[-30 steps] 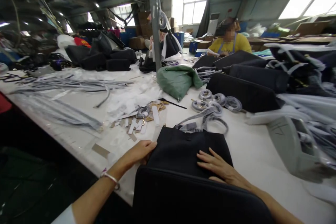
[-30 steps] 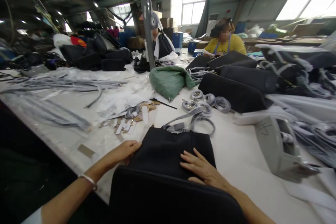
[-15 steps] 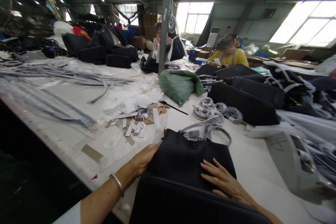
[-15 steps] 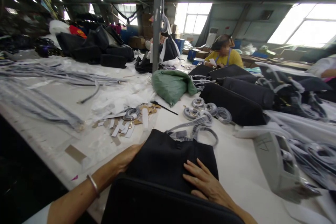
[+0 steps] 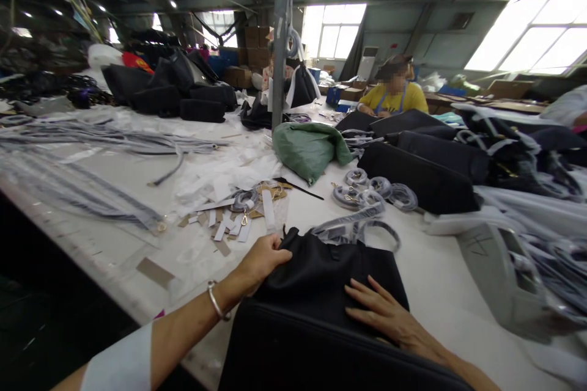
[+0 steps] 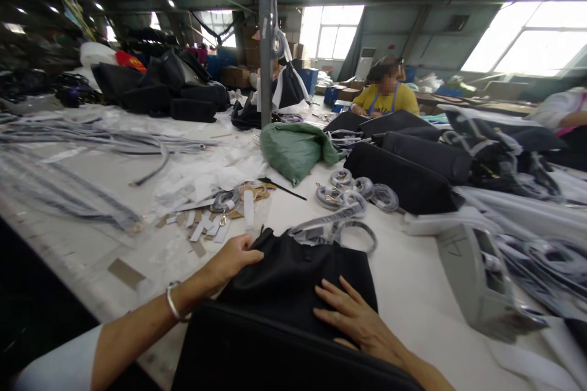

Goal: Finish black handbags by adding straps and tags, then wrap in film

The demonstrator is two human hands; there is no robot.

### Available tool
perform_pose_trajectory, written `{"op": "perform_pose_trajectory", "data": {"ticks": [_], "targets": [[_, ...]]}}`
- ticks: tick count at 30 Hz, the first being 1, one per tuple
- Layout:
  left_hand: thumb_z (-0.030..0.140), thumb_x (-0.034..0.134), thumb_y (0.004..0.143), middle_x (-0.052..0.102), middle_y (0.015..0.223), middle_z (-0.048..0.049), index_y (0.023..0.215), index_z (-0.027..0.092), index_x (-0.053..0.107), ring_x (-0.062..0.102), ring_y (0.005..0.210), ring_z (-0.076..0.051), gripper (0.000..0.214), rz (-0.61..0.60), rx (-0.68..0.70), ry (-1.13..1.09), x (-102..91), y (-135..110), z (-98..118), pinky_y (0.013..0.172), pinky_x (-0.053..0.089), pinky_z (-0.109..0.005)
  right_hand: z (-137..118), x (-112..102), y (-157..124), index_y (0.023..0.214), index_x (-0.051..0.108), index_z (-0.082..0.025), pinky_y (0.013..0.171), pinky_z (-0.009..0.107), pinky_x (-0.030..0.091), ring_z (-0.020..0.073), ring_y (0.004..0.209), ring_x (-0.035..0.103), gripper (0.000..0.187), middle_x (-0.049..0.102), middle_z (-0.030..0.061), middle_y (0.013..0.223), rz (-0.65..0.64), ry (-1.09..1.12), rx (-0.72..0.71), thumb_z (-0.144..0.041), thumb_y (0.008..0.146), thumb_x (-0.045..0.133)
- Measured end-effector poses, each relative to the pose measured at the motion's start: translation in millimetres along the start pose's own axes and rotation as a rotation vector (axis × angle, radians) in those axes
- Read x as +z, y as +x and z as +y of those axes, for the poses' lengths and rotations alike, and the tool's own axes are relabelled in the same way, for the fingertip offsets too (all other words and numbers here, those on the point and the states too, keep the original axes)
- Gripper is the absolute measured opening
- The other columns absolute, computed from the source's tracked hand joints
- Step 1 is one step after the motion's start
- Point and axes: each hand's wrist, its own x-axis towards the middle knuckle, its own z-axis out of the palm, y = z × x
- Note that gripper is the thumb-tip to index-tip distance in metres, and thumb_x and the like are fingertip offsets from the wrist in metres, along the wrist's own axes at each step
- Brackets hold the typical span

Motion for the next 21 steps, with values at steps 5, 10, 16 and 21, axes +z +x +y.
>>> {"op": "perform_pose_trajectory", "data": {"ticks": [5,10,16,21], "targets": [[0.040,0.053,0.085,0.056,0.069,0.0012,0.079,0.023,0.050,0.059,0.072,-0.020,0.019,0.080,0.287,0.726,-9.4,16,-20,0.067,0.041,-0.030,-10,-5,1,0.142,0.043,-0.040,0.118,0.056,0.008,0.0253,0.144,0.024,0.043,0.036,0.0017,0.154,0.005,0.095,0.036,-0.043,0.099,0.041],[0.045,0.068,0.075,0.064,0.108,-0.0080,0.101,0.023,0.058,0.058,0.105,-0.027,0.036,0.056,0.483,0.587,-38.5,15,-18,0.088,0.047,-0.037,-12,-3,4,0.138,0.048,-0.041,0.119,0.050,0.007,0.0219,0.143,0.026,0.039,0.040,-0.0016,0.151,0.064,0.142,0.063,-0.040,0.099,0.044],[0.066,0.053,0.082,0.072,0.096,-0.0110,0.100,0.017,0.070,0.066,0.089,-0.024,0.055,-0.701,0.014,-0.053,-37.9,-1,14,0.081,0.051,-0.035,-19,-14,9,0.133,0.055,-0.038,0.120,0.049,0.005,0.0213,0.143,0.028,0.039,0.044,-0.0005,0.149,0.060,0.286,0.095,-0.049,0.098,0.042],[0.075,0.049,0.079,0.074,0.085,-0.0074,0.089,0.017,0.075,0.066,0.074,-0.020,0.064,-0.792,-0.295,-0.025,-28.8,0,-3,0.069,0.049,-0.027,-30,-21,5,0.109,0.073,-0.028,0.118,0.054,0.016,0.0278,0.127,0.053,0.041,0.070,0.0061,0.120,0.289,0.549,0.230,-0.058,0.086,0.059]]}}
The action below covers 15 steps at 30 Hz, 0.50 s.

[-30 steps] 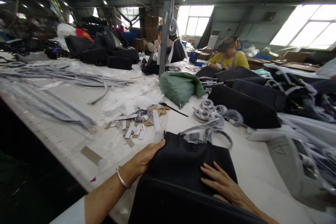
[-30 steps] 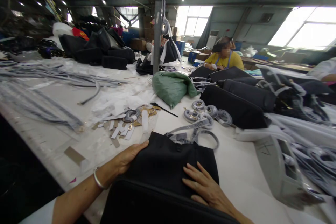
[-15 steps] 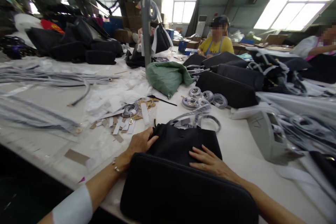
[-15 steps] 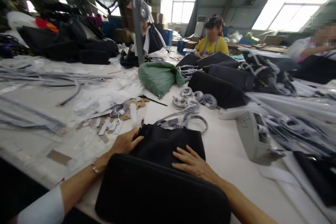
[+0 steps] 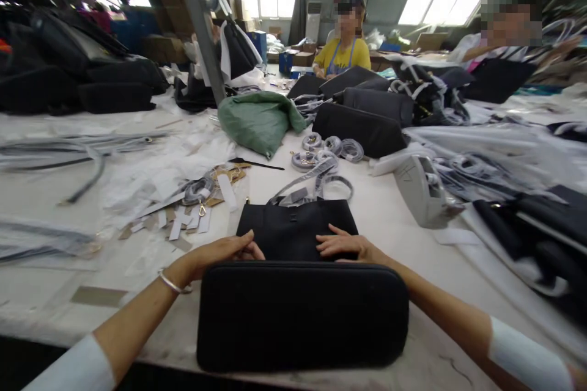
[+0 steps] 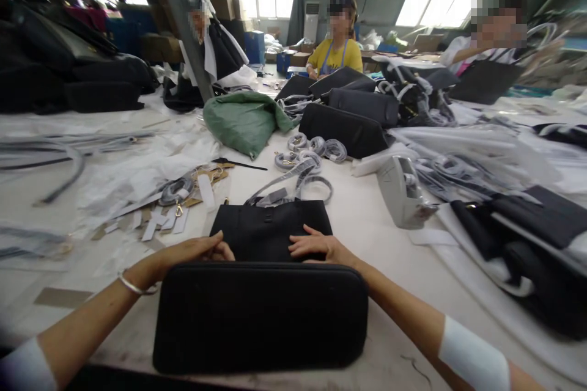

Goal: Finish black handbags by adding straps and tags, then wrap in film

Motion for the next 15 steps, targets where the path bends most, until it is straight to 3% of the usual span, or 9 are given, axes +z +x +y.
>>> {"op": "perform_pose_trajectory", "data": {"ticks": [2,4,8,11,13,15], "targets": [[0.076,0.049,0.078,0.074,0.083,-0.0069,0.088,0.016,0.074,0.065,0.073,-0.020,0.066,0.049,-0.005,-0.065,-3.8,-2,-7,0.067,0.048,-0.026,-4,3,-14,0.103,0.075,-0.025,0.114,0.056,0.028,0.0291,0.117,0.061,0.042,0.074,0.0071,0.109,0.198,0.191,0.152,-0.060,0.087,0.057],[0.078,0.046,0.078,0.074,0.084,-0.0072,0.088,0.016,0.073,0.065,0.074,-0.020,0.068,0.079,0.005,-0.138,-5.7,-8,-14,0.068,0.048,-0.027,-9,8,-36,0.100,0.075,-0.022,0.109,0.057,0.036,0.0312,0.113,0.063,0.057,0.074,0.0106,0.108,0.340,0.380,0.300,-0.066,0.091,0.041],[0.084,0.043,0.073,0.073,0.094,-0.0101,0.094,0.017,0.070,0.066,0.084,-0.024,0.076,0.136,0.125,-0.287,0.1,-24,-27,0.076,0.050,-0.032,-14,26,-86,0.117,0.069,-0.022,0.109,0.054,0.038,0.0355,0.124,0.055,0.084,0.064,0.0135,0.129,0.413,0.562,0.372,-0.083,0.082,0.024],[0.091,0.041,0.065,0.069,0.112,-0.0128,0.106,0.019,0.067,0.063,0.104,-0.032,0.087,0.174,0.241,-0.308,7.4,-40,-33,0.088,0.049,-0.040,-14,39,-107,0.135,0.054,-0.026,0.106,0.052,0.042,0.0380,0.129,0.048,0.091,0.055,0.0119,0.140,0.382,0.582,0.313,-0.089,0.070,0.040],[0.090,0.051,0.059,0.066,0.119,-0.0120,0.113,0.021,0.065,0.058,0.112,-0.035,0.089,0.153,0.306,-0.177,10.1,-50,-35,0.094,0.046,-0.042,-16,44,-110,0.136,0.052,-0.027,0.105,0.051,0.043,0.0386,0.127,0.050,0.088,0.056,0.0113,0.139,0.394,0.475,0.320,-0.081,0.066,0.059],[0.080,0.066,0.058,0.068,0.112,-0.0092,0.114,0.022,0.064,0.058,0.108,-0.034,0.081,0.150,0.337,0.000,11.2,-58,-36,0.093,0.047,-0.040,-21,43,-105,0.132,0.055,-0.026,0.104,0.050,0.044,0.0373,0.121,0.055,0.076,0.060,0.0110,0.134,0.429,0.334,0.385,-0.068,0.070,0.068]]}}
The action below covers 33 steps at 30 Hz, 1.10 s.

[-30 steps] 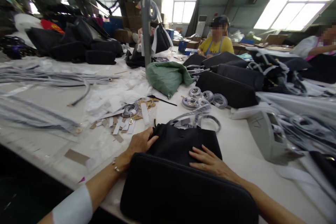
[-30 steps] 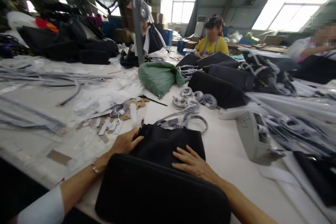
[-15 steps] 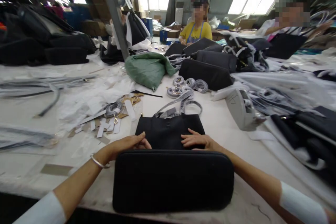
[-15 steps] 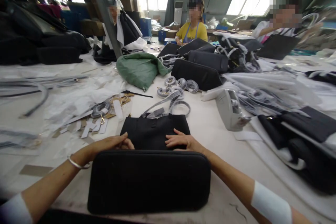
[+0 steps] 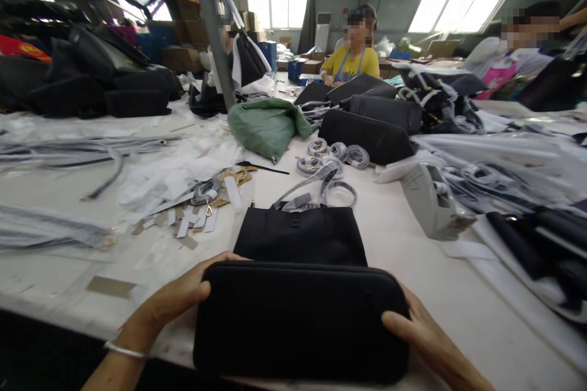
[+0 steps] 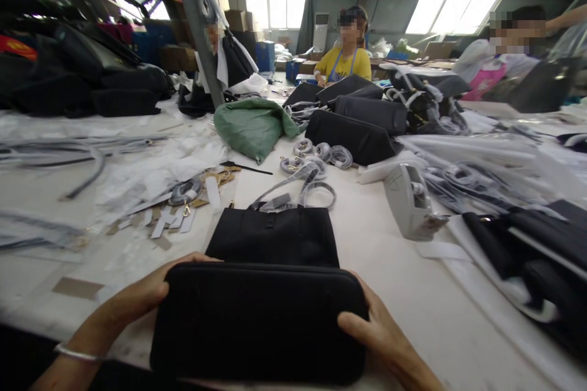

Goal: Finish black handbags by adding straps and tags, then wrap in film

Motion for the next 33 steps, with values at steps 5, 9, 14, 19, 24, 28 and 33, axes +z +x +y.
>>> {"op": "perform_pose_trajectory", "data": {"ticks": [5,9,14,19,24,28,33], "targets": [[0.056,0.067,0.073,0.070,0.102,-0.0056,0.104,0.019,0.062,0.061,0.102,-0.030,0.049,0.264,0.003,0.198,6.4,5,-7,0.093,0.046,-0.038,-34,6,17,0.116,0.065,-0.019,0.104,0.045,0.043,0.0318,0.114,0.059,0.049,0.069,0.0097,0.118,0.030,-0.137,0.113,-0.057,0.087,0.055],[0.056,0.059,0.079,0.069,0.099,-0.0085,0.103,0.018,0.057,0.064,0.098,-0.030,0.045,0.633,-0.048,0.420,22.4,20,-20,0.092,0.046,-0.041,-46,14,36,0.103,0.066,-0.016,0.086,0.040,0.053,0.0304,0.099,0.064,0.050,0.073,0.0083,0.101,0.103,-0.176,0.189,-0.060,0.085,0.053],[0.043,0.048,0.090,0.069,0.100,-0.0111,0.111,0.020,0.050,0.067,0.097,-0.030,0.032,0.828,-0.120,0.679,39.1,32,-24,0.085,0.048,-0.037,-39,23,47,0.073,0.062,-0.019,0.070,0.036,0.049,0.0265,0.076,0.063,0.045,0.070,0.0060,0.076,0.356,-0.542,0.132,-0.062,0.082,0.048],[0.036,0.041,0.097,0.072,0.095,-0.0126,0.117,0.019,0.048,0.070,0.089,-0.030,0.028,0.835,-0.215,0.916,51.4,40,-17,0.076,0.048,-0.035,-35,22,47,0.064,0.053,-0.023,0.064,0.033,0.043,0.0228,0.065,0.059,0.041,0.065,0.0035,0.064,0.479,-0.731,0.073,-0.058,0.082,0.044],[0.032,0.042,0.098,0.070,0.109,-0.0119,0.118,0.018,0.048,0.069,0.095,-0.028,0.025,0.810,-0.146,1.028,60.8,45,-18,0.075,0.049,-0.034,-32,15,51,0.068,0.052,-0.024,0.065,0.035,0.045,0.0243,0.067,0.063,0.038,0.066,0.0045,0.067,0.535,-0.854,0.072,-0.056,0.086,0.040],[0.026,0.040,0.099,0.063,0.124,-0.0127,0.124,0.015,0.048,0.069,0.098,-0.024,0.029,0.818,-0.119,1.118,66.4,43,-25,0.073,0.051,-0.031,-14,13,45,0.092,0.058,-0.022,0.066,0.036,0.049,0.0266,0.073,0.067,0.035,0.070,0.0071,0.080,0.564,-0.960,0.023,-0.050,0.092,0.037],[0.027,0.033,0.101,0.059,0.126,-0.0109,0.131,0.018,0.050,0.071,0.081,-0.021,0.036,0.777,-0.175,1.302,70.3,47,-34,0.056,0.052,-0.030,-13,19,43,0.129,0.052,-0.019,0.088,0.051,0.050,0.0336,0.110,0.061,0.039,0.062,0.0155,0.126,0.629,-1.298,-0.337,-0.035,0.095,0.043]]}}
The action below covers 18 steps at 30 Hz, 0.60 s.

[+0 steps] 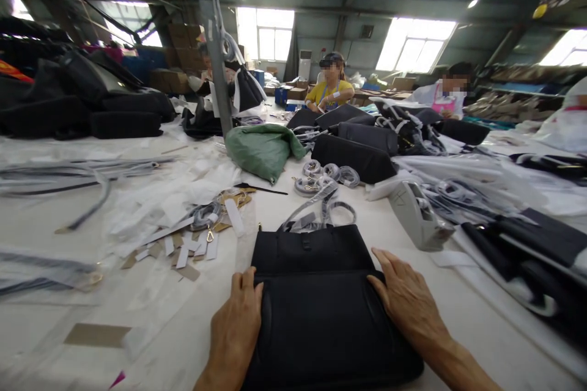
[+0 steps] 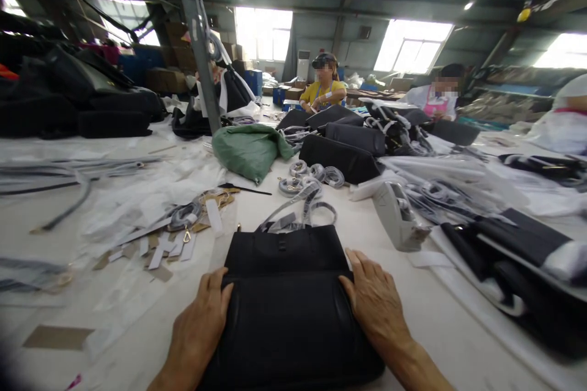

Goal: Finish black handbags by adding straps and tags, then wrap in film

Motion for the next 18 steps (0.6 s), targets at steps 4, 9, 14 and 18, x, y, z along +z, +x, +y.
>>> {"op": "perform_pose_trajectory", "data": {"ticks": [4,9,14,18], "targets": [[0.026,0.031,0.101,0.061,0.118,-0.0095,0.130,0.020,0.053,0.071,0.076,-0.019,0.037,0.074,0.050,0.054,16.6,2,-7,0.051,0.051,-0.027,-49,-8,34,0.142,0.043,-0.022,0.113,0.052,0.032,0.0291,0.139,0.035,0.050,0.045,0.0115,0.148,-0.044,0.150,-0.355,-0.027,0.093,0.052],[0.024,0.036,0.097,0.065,0.113,-0.0106,0.119,0.021,0.061,0.068,0.089,-0.022,0.033,0.294,0.220,0.037,32.3,2,-33,0.068,0.055,-0.034,-106,-2,68,0.147,0.037,-0.031,0.118,0.049,0.024,0.0243,0.142,0.032,0.055,0.042,0.0072,0.151,-0.566,0.530,-0.798,-0.051,0.096,0.046],[0.034,0.041,0.092,0.065,0.109,-0.0102,0.102,0.022,0.062,0.060,0.106,-0.026,0.026,0.360,0.351,-0.234,-14.1,55,-28,0.093,0.047,-0.043,-104,6,68,0.149,0.031,-0.035,0.118,0.053,0.018,0.0255,0.145,0.025,0.054,0.035,0.0049,0.155,-0.614,0.626,-0.786,-0.053,0.098,0.039],[0.046,0.027,0.094,0.066,0.091,-0.0084,0.092,0.021,0.058,0.061,0.093,-0.025,0.040,-0.100,0.237,-0.397,-51.0,137,13,0.089,0.045,-0.039,-98,23,64,0.148,0.032,-0.033,0.118,0.050,0.022,0.0254,0.143,0.030,0.057,0.038,0.0051,0.153,-0.501,0.592,-0.854,-0.056,0.096,0.041]]}}
